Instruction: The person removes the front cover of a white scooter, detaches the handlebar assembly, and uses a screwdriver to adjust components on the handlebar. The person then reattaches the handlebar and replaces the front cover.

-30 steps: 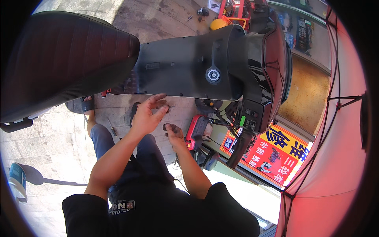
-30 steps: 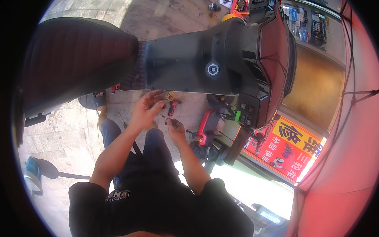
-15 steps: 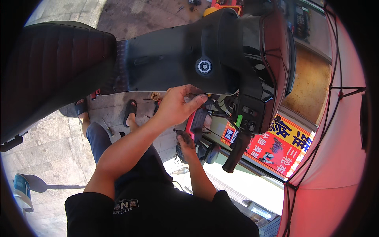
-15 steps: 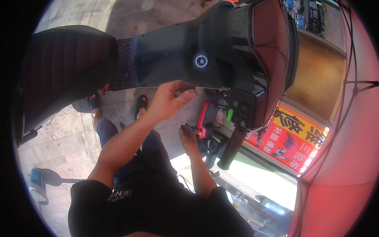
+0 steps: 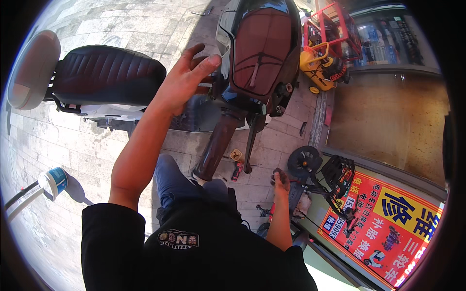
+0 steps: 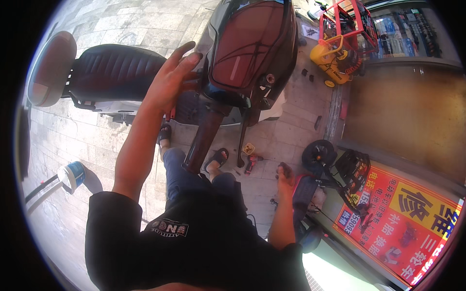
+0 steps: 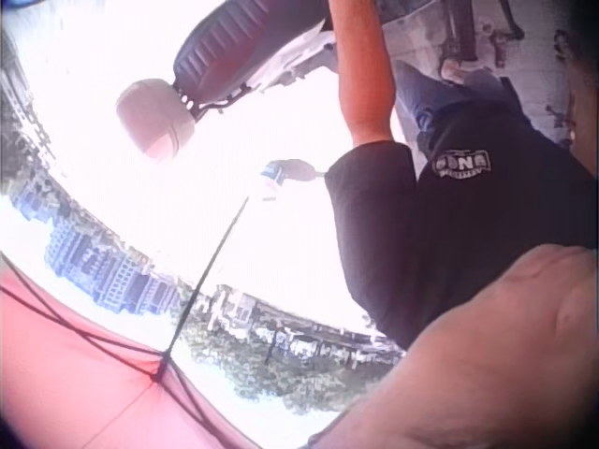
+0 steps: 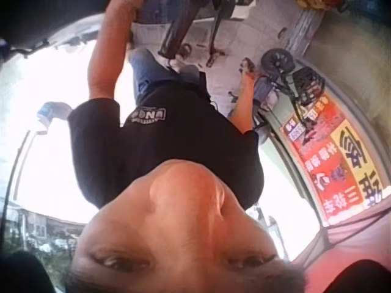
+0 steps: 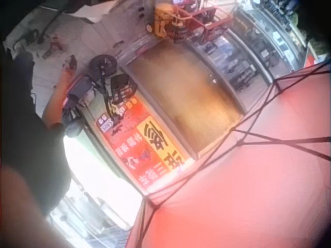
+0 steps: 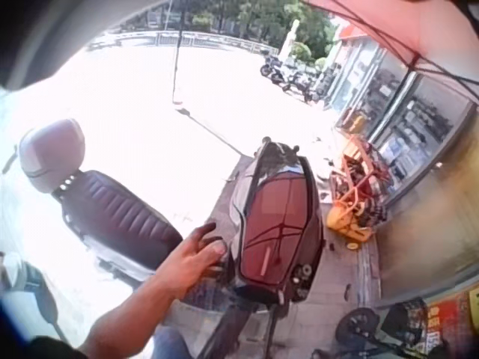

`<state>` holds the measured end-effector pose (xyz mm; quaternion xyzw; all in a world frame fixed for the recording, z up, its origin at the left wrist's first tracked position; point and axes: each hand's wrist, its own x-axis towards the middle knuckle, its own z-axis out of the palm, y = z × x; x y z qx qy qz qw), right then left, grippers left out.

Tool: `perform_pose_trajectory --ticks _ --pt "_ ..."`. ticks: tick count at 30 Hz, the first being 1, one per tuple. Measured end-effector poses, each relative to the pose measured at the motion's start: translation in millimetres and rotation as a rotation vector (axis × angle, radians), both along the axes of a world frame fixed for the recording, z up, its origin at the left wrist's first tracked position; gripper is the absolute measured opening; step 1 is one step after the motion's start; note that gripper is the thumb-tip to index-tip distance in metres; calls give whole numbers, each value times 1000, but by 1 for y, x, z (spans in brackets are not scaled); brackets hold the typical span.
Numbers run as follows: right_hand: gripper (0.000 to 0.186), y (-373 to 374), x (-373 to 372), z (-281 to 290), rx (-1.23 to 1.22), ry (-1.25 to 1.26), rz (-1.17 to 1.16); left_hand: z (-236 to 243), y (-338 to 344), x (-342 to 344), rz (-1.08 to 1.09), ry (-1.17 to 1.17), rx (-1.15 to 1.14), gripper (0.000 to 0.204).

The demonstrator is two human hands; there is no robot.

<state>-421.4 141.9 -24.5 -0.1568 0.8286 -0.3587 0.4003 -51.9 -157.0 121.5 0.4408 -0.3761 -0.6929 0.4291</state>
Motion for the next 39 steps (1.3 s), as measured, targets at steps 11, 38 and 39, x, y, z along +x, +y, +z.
perform_pose_trajectory --ticks 11,38,39 --pt "36 -139 -101 41 -429 -80 194 45 57 -37 107 -377 -250 97" --pt "43 -417 12 107 -357 -918 668 74 68 -78 142 -1156 -265 92" --pt "46 -417 11 107 -383 -963 709 75 72 -82 186 -1154 -265 91"
